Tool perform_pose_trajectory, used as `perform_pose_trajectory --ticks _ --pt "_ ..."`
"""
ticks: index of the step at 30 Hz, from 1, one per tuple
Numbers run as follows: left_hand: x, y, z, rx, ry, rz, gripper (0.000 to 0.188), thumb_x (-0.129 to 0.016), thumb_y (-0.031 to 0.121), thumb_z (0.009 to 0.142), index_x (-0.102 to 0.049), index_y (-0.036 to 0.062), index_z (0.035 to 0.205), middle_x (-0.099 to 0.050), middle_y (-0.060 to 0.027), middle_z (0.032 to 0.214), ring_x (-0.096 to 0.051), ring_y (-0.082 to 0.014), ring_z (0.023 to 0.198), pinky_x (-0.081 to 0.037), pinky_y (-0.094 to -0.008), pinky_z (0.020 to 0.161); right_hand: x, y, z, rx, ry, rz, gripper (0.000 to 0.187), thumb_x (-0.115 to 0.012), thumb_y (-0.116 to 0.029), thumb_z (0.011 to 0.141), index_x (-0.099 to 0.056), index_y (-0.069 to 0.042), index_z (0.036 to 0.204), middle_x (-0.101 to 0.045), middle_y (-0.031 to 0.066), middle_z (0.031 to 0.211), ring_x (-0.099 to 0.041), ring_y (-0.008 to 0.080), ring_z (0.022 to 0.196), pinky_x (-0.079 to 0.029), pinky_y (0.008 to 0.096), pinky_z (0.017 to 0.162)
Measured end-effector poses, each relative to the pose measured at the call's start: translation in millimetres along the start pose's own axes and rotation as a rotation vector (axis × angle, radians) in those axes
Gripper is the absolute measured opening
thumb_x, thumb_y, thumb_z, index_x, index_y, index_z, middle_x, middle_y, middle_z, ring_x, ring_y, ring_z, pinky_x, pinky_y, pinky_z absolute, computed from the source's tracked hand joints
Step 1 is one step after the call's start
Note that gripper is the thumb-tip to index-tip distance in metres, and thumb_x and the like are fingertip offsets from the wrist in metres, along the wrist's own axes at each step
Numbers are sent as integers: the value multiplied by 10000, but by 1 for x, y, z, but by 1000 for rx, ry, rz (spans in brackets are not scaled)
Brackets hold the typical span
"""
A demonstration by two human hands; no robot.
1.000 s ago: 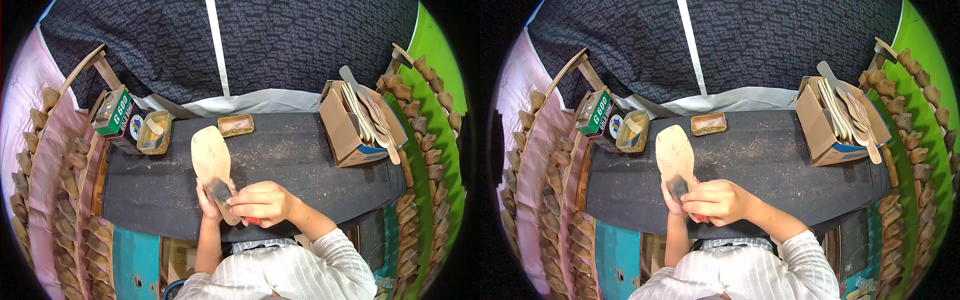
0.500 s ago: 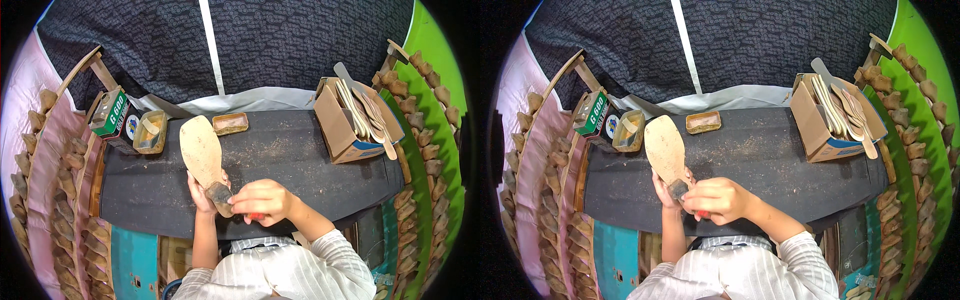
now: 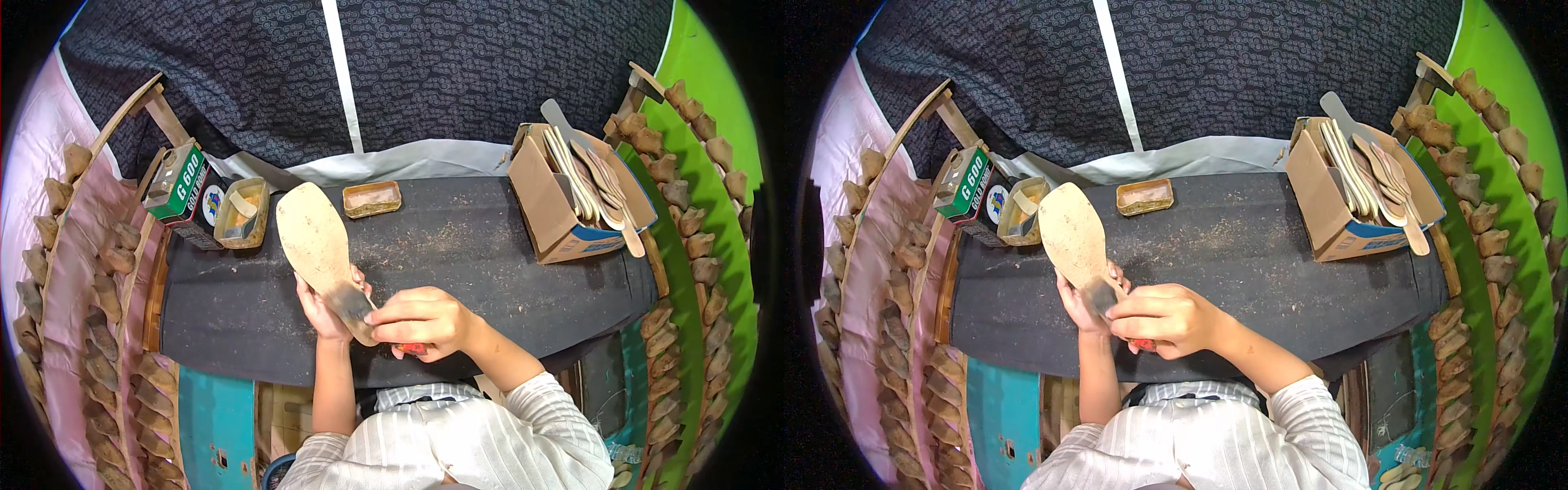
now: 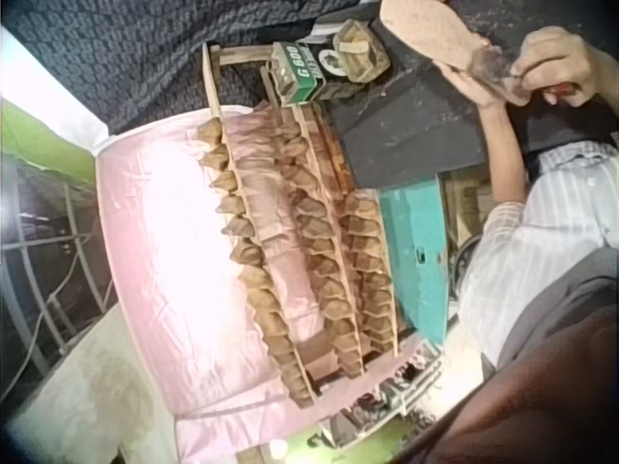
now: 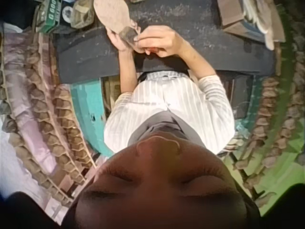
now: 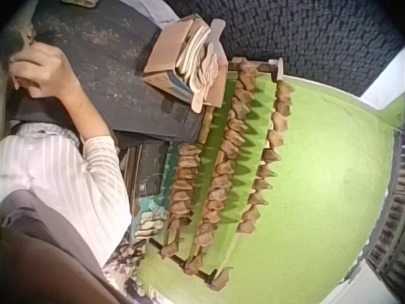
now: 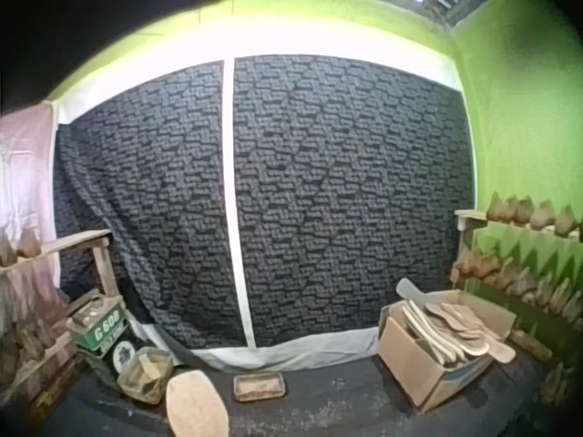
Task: Applying adhesive to shoe soles using a brush.
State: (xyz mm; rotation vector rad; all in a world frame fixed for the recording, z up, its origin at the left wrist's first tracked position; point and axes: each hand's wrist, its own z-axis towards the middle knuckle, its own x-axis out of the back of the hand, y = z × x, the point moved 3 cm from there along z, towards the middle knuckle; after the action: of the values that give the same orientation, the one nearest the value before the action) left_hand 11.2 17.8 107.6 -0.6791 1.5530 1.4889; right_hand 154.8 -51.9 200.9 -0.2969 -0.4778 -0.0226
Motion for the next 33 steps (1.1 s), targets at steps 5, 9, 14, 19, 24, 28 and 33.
perform_pose_trajectory --ticks 5,9,14,19,24,28,33 --pt "-12 2 1 -8 -23 -10 692 -207 626 880 -486 12 1037 -509 -122 771 -502 -232 684 -442 -383 603 -7 -4 2 41 5 -85 216 -712 -95 670 -657 -18 865 -635 150 988 -636 279 716 -526 337 607" --pt "-3 10 3 -82 -37 -42 676 -214 609 893 -468 17 1099 -500 -124 786 -488 -231 697 -435 -389 592 -4 -9 -3 4 -47 58 283 -702 -36 599 -631 -12 873 -613 123 963 -614 270 709 -508 345 594" --pt "-11 10 1 -122 -62 -28 690 -189 626 896 -461 41 1139 -516 -115 801 -499 -214 712 -445 -369 606 -6 -5 -1 -26 23 41 295 -696 -3 583 -627 -7 870 -612 123 957 -610 275 727 -510 347 607" --pt "-5 15 8 -145 -46 -35 690 -195 635 890 -463 51 1142 -500 -110 791 -481 -213 698 -422 -363 587 -6 -8 -10 -4 -58 31 235 -712 -74 645 -660 -14 866 -635 145 998 -632 281 734 -526 340 614" --pt "-7 21 10 -182 40 -48 667 -195 623 889 -460 72 1155 -490 -96 782 -466 -198 670 -407 -351 574 4 -9 -17 -95 -75 142 178 -690 -56 666 -665 -5 834 -648 150 919 -633 275 693 -522 330 584" --pt "-10 19 12 -197 11 -24 672 -201 631 884 -458 74 1159 -486 -92 777 -467 -196 671 -406 -348 575 0 -10 -9 12 43 29 175 -689 -58 667 -662 5 828 -647 156 889 -631 277 670 -519 326 562" --pt "-1 25 13 -282 126 -65 678 -238 656 866 -471 80 1139 -484 -81 792 -468 -189 677 -407 -344 591 6 -10 -16 -62 -76 108 183 -703 -72 665 -661 10 823 -652 153 886 -634 269 653 -522 322 551"
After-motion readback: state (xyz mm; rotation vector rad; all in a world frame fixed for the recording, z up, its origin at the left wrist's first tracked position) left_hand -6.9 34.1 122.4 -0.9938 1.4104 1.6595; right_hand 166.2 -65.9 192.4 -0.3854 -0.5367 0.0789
